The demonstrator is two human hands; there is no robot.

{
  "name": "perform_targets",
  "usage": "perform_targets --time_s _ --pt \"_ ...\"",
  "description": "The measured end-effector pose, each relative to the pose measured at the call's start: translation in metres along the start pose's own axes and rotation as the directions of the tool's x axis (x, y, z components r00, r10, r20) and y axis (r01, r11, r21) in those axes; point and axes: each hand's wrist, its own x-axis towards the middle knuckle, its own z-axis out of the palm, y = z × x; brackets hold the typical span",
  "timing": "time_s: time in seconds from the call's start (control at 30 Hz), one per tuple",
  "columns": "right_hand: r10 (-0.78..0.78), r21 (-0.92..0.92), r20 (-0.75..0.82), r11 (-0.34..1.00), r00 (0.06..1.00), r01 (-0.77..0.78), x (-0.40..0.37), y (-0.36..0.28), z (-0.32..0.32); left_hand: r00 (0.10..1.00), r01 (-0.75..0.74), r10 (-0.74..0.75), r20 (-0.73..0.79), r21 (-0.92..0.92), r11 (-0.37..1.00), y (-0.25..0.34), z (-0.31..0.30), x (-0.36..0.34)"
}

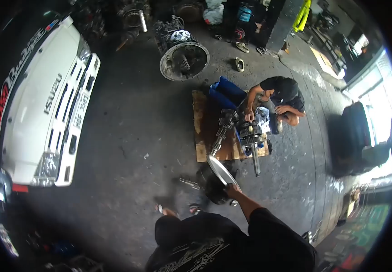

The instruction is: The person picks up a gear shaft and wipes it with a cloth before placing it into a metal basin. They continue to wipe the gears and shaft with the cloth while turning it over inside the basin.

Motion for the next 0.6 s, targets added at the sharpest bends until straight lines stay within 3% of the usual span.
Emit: perform_targets --time_s 0.03,0.07,0.13,0.2,0.27,0.33,0.37,0.43,0.6 --pt "0.153 0.219 -0.08 0.967 0.985 -0.132 0.013 -0.03 0.001 1.0 0.01 -0.01 0.016 0.046 0.999 0.028 -0.023 0.008" --pt "0.18 0.264 -0.088 0.953 0.98 -0.151 0.032 -0.056 0.0 0.999 0.019 -0.022 0.032 0.099 0.995 0.057 -0.047 0.02" --pt "0.138 0.442 -0.198 0.896 0.971 -0.037 0.067 -0.107 -0.001 0.997 0.045 -0.057 0.049 0.222 0.974 0.117 -0.098 0.045" --pt "0.24 0.56 0.147 0.779 0.96 -0.281 0.087 -0.174 -0.049 0.993 0.087 -0.112 0.047 0.363 0.928 0.186 -0.154 0.065" --pt "0.234 0.419 -0.191 0.898 0.953 -0.137 0.132 -0.207 -0.039 0.987 0.116 -0.156 0.042 0.489 0.864 0.261 -0.203 0.082" --pt "0.198 0.342 -0.065 0.925 0.978 -0.165 0.173 -0.231 -0.062 0.979 0.151 -0.201 0.024 0.574 0.804 0.33 -0.237 0.095" --pt "0.233 0.366 -0.058 0.91 0.971 -0.196 0.187 -0.241 -0.07 0.991 0.103 -0.135 0.008 0.603 0.791 0.367 -0.252 0.11" --pt "0.205 0.28 -0.065 0.943 0.977 -0.179 0.208 -0.253 -0.086 0.996 0.067 -0.085 -0.003 0.641 0.765 0.43 -0.268 0.129" --pt "0.208 0.387 -0.155 0.912 0.966 -0.134 0.255 -0.233 -0.104 0.992 -0.019 -0.089 0.085 0.82 0.573 0.537 -0.239 0.219"
